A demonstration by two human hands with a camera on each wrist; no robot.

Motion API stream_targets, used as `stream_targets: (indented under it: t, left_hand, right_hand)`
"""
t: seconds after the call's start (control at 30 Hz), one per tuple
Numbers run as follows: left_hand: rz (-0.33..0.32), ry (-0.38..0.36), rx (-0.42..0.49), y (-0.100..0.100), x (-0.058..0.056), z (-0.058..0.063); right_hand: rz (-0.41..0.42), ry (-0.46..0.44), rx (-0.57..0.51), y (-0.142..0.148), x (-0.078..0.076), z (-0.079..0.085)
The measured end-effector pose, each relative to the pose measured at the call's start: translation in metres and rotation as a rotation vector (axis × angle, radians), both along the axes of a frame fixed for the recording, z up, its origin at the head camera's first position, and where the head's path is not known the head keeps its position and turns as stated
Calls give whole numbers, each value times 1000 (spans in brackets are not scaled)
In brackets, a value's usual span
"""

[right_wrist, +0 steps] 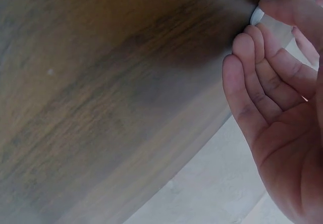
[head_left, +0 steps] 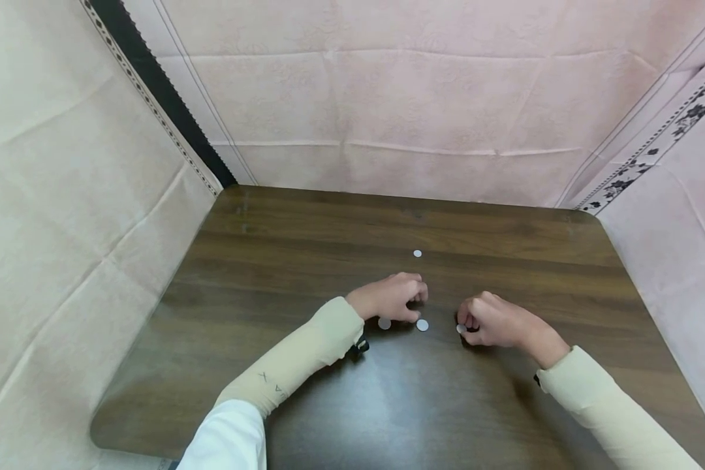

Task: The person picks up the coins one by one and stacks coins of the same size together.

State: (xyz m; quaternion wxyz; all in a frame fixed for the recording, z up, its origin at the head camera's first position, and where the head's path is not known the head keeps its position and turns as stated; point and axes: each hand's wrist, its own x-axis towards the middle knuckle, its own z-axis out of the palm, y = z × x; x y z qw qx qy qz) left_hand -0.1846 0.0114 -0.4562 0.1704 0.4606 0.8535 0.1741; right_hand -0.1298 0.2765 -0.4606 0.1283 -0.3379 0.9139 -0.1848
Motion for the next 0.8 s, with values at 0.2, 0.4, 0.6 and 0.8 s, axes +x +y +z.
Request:
stream_targets:
  t: [0.2, 0.4, 0.6, 0.8]
  left_hand:
    - [59, 45, -61, 0, -25, 9]
    - [117, 87, -123, 3, -59, 12]
    - [147, 114, -134, 11, -88, 10]
    - [159, 124, -133, 22, -104, 6]
  right_hand:
    - [-7, -8, -5, 1, 0, 0]
    - [-21, -29, -5, 1, 0, 0]
    - [-26, -36, -13, 2, -1, -1]
    - [-16, -42, -28, 3, -2, 0]
